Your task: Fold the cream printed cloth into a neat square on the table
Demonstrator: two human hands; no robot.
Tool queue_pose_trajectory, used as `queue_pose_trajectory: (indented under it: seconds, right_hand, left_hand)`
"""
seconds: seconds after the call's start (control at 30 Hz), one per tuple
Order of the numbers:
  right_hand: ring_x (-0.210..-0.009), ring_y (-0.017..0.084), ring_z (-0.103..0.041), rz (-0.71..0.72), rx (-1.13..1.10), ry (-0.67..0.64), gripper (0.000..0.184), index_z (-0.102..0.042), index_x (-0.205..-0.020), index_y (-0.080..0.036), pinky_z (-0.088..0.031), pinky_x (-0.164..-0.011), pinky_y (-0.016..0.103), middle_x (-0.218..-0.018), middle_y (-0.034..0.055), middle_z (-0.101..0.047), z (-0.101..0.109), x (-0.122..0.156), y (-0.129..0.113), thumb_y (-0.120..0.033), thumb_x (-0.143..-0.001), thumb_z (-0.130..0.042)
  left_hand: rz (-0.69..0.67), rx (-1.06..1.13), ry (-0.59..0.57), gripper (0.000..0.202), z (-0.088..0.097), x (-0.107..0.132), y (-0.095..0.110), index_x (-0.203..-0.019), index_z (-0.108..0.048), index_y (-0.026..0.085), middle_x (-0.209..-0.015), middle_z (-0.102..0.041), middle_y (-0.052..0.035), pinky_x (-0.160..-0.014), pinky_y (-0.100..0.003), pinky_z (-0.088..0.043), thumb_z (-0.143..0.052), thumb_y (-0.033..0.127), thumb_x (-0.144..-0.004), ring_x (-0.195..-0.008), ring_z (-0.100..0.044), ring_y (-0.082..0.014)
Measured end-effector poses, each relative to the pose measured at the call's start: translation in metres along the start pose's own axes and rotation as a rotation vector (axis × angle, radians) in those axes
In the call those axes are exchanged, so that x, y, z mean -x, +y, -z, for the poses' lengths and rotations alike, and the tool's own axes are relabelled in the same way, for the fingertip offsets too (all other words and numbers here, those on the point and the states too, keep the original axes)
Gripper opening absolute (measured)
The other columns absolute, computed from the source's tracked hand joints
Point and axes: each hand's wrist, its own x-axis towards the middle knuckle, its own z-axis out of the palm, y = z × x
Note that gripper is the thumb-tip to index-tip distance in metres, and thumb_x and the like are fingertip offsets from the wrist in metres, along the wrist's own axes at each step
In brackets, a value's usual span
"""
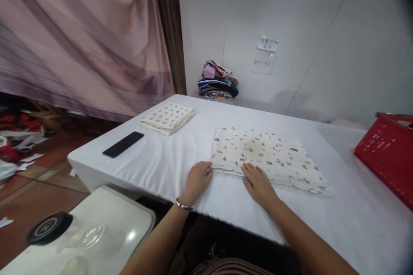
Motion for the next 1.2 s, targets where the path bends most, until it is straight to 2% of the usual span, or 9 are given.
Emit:
queue_pose_trajectory:
  seconds: [0.13, 0.3, 0.5, 0.6, 0.7, 0.8, 0.93, 1.1, 1.2]
  right_hand:
    - [-0.127, 0.022, -0.031, -0.022, 0.007, 0.017, 0.043, -0.043, -0.129, -0.021, -0.023, -0.103, 0.045, -0.136, 0.0062, -0.041, -0.002, -0.008, -0.012, -0.032, -0.088, -0.037]
    - [-0.125, 0.023, -0.035, 0.044, -0.050, -0.001, 0.042, -0.043, -0.128, -0.019, -0.023, -0.102, 0.044, -0.132, 0.0073, -0.046, -0.003, -0.036, -0.044, -0.027, -0.087, -0.040]
    - [-0.109, 0.019, -0.048, 0.084, -0.145, 0.033, 0.026, -0.056, -0.109, -0.020, -0.034, -0.090, 0.035, -0.113, 0.0071, -0.059, -0.009, -0.072, -0.071, -0.023, -0.086, -0.043]
    - [-0.103, 0.018, -0.050, 0.043, -0.155, 0.045, 0.020, -0.059, -0.100, -0.021, -0.035, -0.088, 0.033, -0.107, 0.0054, -0.060, -0.018, -0.079, -0.075, -0.022, -0.084, -0.047]
    - [-0.102, 0.019, -0.050, 0.029, -0.151, 0.063, 0.020, -0.060, -0.100, -0.021, -0.034, -0.089, 0.034, -0.108, 0.0054, -0.059, -0.024, -0.079, -0.075, -0.021, -0.083, -0.049]
    - [-0.100, 0.019, -0.049, 0.078, -0.144, 0.061, 0.022, -0.059, -0.101, -0.020, -0.036, -0.087, 0.033, -0.107, 0.0062, -0.058, -0.023, -0.079, -0.075, -0.020, -0.082, -0.050]
    - [-0.092, 0.019, -0.049, 0.151, -0.138, 0.040, 0.020, -0.060, -0.097, -0.019, -0.040, -0.080, 0.031, -0.095, 0.0060, -0.059, -0.020, -0.079, -0.075, -0.017, -0.084, -0.045]
    - [-0.087, 0.019, -0.050, 0.105, -0.201, 0.154, 0.022, -0.059, -0.093, -0.019, -0.041, -0.075, 0.031, -0.091, 0.0066, -0.058, -0.024, -0.078, -0.074, -0.018, -0.088, -0.038]
    - [-0.086, 0.019, -0.050, 0.111, -0.186, 0.162, 0.022, -0.059, -0.092, -0.019, -0.040, -0.075, 0.032, -0.090, 0.0067, -0.057, -0.027, -0.075, -0.074, -0.017, -0.087, -0.037]
  left_hand:
    - [0.034, 0.070, -0.031, 0.032, 0.001, 0.002, -0.002, -0.105, -0.058, 0.021, -0.093, -0.062, -0.0016, -0.082, -0.029, -0.041, -0.052, 0.016, -0.073, -0.088, -0.055, -0.0151]
    - [0.079, 0.094, -0.058, 0.043, 0.000, -0.001, 0.001, -0.115, -0.053, 0.023, -0.094, -0.063, -0.0004, -0.081, -0.027, -0.040, -0.056, 0.021, -0.072, -0.085, -0.055, -0.0151]
    - [0.111, 0.034, -0.046, 0.047, -0.003, -0.004, 0.005, -0.120, -0.048, 0.025, -0.087, -0.064, 0.0011, -0.075, -0.025, -0.040, -0.054, 0.022, -0.073, -0.079, -0.056, -0.0149]
    - [0.127, 0.054, -0.061, 0.051, -0.003, -0.005, 0.005, -0.123, -0.044, 0.026, -0.088, -0.064, 0.0018, -0.076, -0.025, -0.040, -0.053, 0.019, -0.073, -0.079, -0.056, -0.0141]
    - [0.156, 0.067, -0.064, 0.054, -0.003, -0.005, 0.005, -0.125, -0.041, 0.025, -0.088, -0.064, 0.0017, -0.074, -0.024, -0.040, -0.051, 0.017, -0.072, -0.079, -0.057, -0.0137]
    - [0.162, 0.081, -0.068, 0.056, -0.004, -0.005, 0.005, -0.125, -0.040, 0.024, -0.086, -0.063, 0.0017, -0.072, -0.024, -0.040, -0.050, 0.015, -0.071, -0.078, -0.057, -0.0136]
    - [0.166, 0.094, -0.073, 0.055, -0.003, -0.005, 0.005, -0.124, -0.040, 0.022, -0.083, -0.063, 0.0015, -0.073, -0.025, -0.040, -0.050, 0.015, -0.071, -0.078, -0.058, -0.0142]
    - [0.194, 0.122, -0.082, 0.052, -0.003, -0.005, 0.004, -0.121, -0.041, 0.022, -0.085, -0.064, 0.0011, -0.074, -0.025, -0.040, -0.049, 0.013, -0.071, -0.079, -0.058, -0.0139]
    - [0.189, 0.118, -0.064, 0.053, -0.005, -0.005, 0.002, -0.120, -0.041, 0.021, -0.082, -0.063, 0.0019, -0.072, -0.025, -0.040, -0.049, 0.011, -0.069, -0.076, -0.057, -0.0134]
